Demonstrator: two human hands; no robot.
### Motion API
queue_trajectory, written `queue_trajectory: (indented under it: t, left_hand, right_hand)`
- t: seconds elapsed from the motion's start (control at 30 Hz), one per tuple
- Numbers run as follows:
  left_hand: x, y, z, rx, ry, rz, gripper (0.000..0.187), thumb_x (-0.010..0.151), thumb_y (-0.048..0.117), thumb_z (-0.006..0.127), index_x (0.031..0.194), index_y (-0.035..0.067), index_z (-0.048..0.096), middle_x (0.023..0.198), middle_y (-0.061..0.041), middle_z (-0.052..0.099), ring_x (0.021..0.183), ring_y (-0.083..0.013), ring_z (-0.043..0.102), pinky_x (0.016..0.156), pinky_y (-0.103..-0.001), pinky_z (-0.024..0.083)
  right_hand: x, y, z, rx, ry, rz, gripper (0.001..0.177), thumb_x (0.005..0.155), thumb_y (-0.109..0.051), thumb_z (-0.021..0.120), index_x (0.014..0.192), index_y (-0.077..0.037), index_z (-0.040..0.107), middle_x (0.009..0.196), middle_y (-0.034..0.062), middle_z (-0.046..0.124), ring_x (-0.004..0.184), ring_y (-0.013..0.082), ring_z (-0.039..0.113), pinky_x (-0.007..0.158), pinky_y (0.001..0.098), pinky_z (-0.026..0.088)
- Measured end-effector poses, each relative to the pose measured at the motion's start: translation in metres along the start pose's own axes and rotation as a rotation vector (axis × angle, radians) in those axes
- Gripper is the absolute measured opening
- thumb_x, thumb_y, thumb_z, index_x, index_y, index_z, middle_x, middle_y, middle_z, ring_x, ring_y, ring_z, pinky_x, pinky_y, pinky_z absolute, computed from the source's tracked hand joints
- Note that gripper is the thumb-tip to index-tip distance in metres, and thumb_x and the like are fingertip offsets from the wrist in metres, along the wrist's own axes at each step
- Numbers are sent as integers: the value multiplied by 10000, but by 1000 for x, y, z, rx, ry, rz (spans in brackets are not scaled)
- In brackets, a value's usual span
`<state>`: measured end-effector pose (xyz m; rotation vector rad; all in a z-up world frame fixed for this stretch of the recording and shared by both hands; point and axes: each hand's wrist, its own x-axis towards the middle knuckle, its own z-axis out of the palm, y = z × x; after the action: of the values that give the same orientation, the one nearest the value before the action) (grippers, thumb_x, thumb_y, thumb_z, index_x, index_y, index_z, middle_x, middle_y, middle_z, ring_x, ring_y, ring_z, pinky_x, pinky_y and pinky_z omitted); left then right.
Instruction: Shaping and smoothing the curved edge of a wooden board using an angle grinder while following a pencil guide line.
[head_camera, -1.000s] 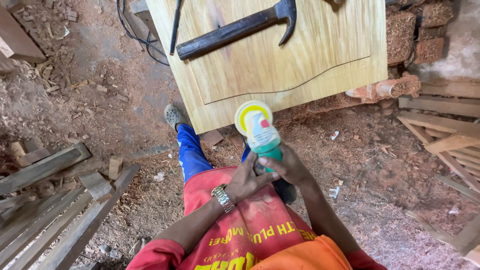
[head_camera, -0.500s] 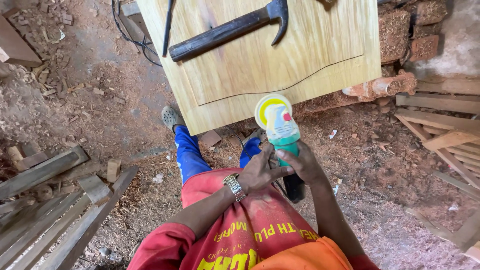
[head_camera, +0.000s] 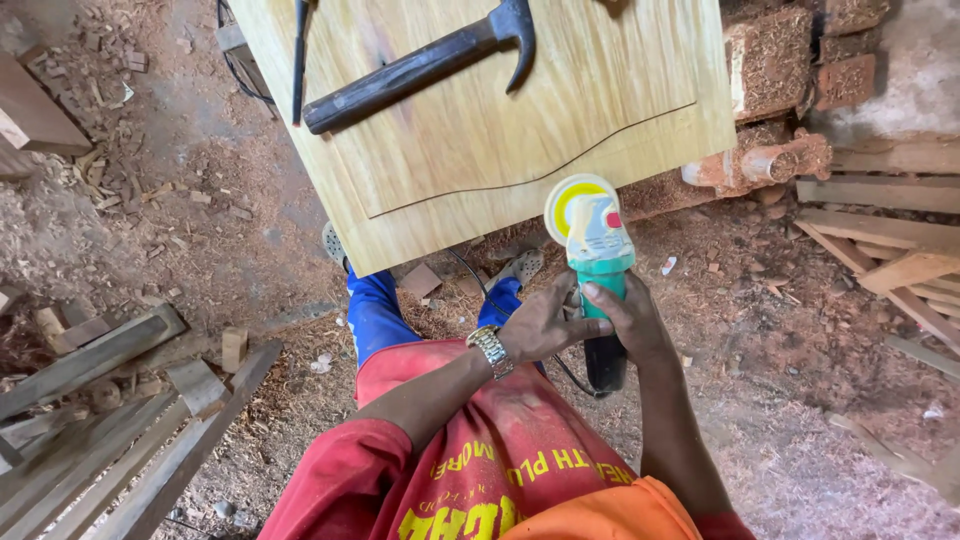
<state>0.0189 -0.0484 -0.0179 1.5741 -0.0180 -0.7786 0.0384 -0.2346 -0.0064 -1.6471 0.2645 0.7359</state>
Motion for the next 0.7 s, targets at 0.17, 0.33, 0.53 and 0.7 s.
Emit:
queue_trajectory:
  t: [0.17,0.33,0.53,0.7]
  left_hand:
    - [25,9,25,58,61,104,785,833,518,803,1367,19,517,1107,-192,708,1004,-327,714,862,-448,566]
    - [37,10,71,-88,45,-6,985,785,568,795,1474,-2,381,1114,-204,735,1024,-274,737,907,-406,581]
    - [30,3,104,-79,34,-27,1087,741,544,824,1554,21,327,1169,-246,677,1102,-319,687,931,-425,565]
    - [18,14,84,-104,-6,6,978,749,504,851,1478,17,418,1225,-213,694,1130,-311,695,975,-426,554]
  right_hand:
    - [1,23,-36,96,29,-74,417,946,-271,664,1263,-5,614,1103,84,685,977,149,661,868,330,550]
    - [-19,19,-64,269,120,24,422,963,-249,650,1294,8,598,987,122,678,804,175,688,694,316,581]
    - [-42,25,-82,318,93,35,488,947,-254,624,1350,2,525,970,111,665,797,200,686,648,341,595]
    - [-40,13,-70,145,36,45,482,920,-268,631,1323,-8,576,1067,94,689,932,187,689,784,345,592]
